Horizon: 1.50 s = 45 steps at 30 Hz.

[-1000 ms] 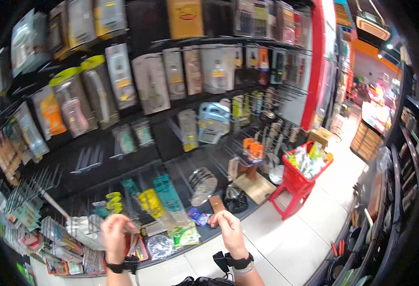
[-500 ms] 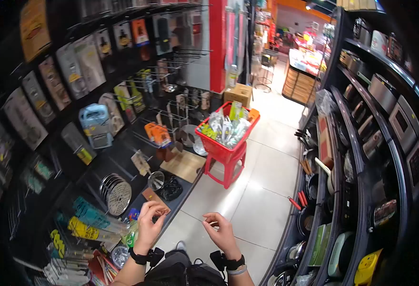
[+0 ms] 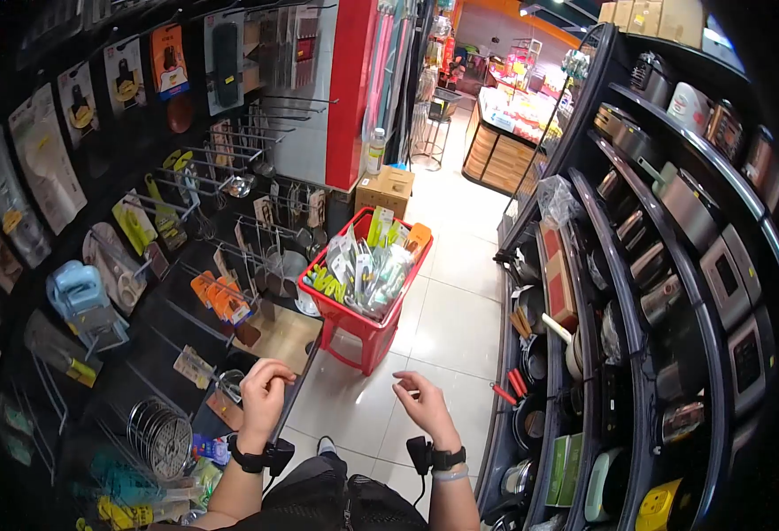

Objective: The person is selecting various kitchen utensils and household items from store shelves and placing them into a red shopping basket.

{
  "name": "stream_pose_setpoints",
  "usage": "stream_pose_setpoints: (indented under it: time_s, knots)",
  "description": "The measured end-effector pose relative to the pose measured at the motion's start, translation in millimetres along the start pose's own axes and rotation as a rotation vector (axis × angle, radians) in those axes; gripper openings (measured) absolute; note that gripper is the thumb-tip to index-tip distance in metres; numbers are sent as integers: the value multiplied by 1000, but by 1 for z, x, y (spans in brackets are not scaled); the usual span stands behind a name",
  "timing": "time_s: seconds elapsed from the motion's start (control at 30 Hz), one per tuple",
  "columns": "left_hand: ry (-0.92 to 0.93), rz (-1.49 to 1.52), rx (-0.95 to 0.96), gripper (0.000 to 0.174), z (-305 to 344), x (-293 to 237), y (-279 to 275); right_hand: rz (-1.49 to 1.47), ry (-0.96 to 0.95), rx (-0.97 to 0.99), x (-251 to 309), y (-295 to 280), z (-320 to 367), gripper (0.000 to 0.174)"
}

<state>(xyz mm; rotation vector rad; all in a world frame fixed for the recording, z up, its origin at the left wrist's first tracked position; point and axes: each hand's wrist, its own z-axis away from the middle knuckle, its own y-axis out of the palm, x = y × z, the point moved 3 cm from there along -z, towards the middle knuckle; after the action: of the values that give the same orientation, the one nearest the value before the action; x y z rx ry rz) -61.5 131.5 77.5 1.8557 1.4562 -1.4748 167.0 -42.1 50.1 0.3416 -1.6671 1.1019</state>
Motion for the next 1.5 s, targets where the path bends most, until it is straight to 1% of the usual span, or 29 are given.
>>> stream_pose_setpoints:
  time_s: [0.03,0.1,0.2,0.23,0.27,0.33,0.4,0.47,0.5,0.57,0.6,0.67,0.73,0.77,0.8,0.87,0.9,0.97,1.0,1.07,1.13,1.17,1.2,1.27,1.3,1.33,1.37,1.47,1.5]
  knots:
    - [-6,7,1,14,-12,8,-4,12,-3,-5,-1,2,-20,26]
    - [-5,-179,-26,9,-33,20,-9,18,10,17,-8,5,-55,29]
    - [-98,-232,-30,9,-59,8,-14,39,23,52,-29,16,-101,32]
    - [29,-254,-54,10,-59,31,-15,6,101,97,-39,21,-116,38]
    - [25,-261,-52,10,-60,41,-17,0,104,103,-47,23,-132,38]
    - [-181,-218,-39,10,-61,60,-16,-11,258,196,-73,28,-165,42]
    - [-160,-251,-74,11,-62,73,-16,49,262,206,-103,25,-205,48]
    - [-275,-332,-85,11,-66,80,-16,323,167,180,-121,16,-250,52]
    - [-369,-322,-114,12,-71,72,-15,364,131,168,-143,13,-277,53]
    - [-385,-371,-122,12,-77,75,-12,471,103,160,-166,3,-324,53]
    - [-388,-408,-117,12,-81,76,-10,558,32,93,-201,3,-352,54]
    - [-465,-434,-130,10,-93,73,0,576,52,112,-214,-6,-392,54]
    - [-411,-522,-188,9,-98,76,14,581,23,106,-229,-9,-429,50]
    - [-401,-521,-215,10,-98,81,23,505,30,111,-232,-10,-443,47]
    - [-405,-538,-220,10,-104,80,31,515,97,114,-238,-7,-458,44]
    - [-504,-474,-181,11,-114,80,55,414,-23,145,-268,7,-492,43]
    - [-551,-489,-128,13,-130,65,66,409,-22,161,-267,12,-501,43]
    - [-520,-525,-108,14,-140,67,81,298,319,344,-265,28,-515,46]
    - [-471,-552,-87,14,-146,69,89,14,459,451,-288,49,-524,41]
    - [-458,-580,-83,15,-153,74,99,-212,590,500,-279,71,-519,35]
    - [-449,-615,-83,16,-163,69,105,-205,699,445,-282,94,-520,32]
    - [-513,-574,-99,16,-165,66,108,-156,728,440,-283,101,-523,33]
    - [-577,-530,-116,16,-168,63,110,-155,727,459,-286,110,-528,33]
    - [-586,-571,-113,16,-169,60,112,96,712,379,-292,119,-538,36]
    - [-580,-603,-101,16,-169,59,112,375,579,418,-293,125,-542,31]
    - [-588,-610,-110,16,-168,59,112,375,573,430,-304,134,-546,31]
    - [-592,-606,-111,16,-165,60,112,469,528,368,-312,141,-551,34]
    - [-599,-592,-132,17,-159,61,107,516,515,247,-376,179,-566,36]
    - [-593,-573,-147,17,-157,60,106,389,527,278,-378,182,-565,36]
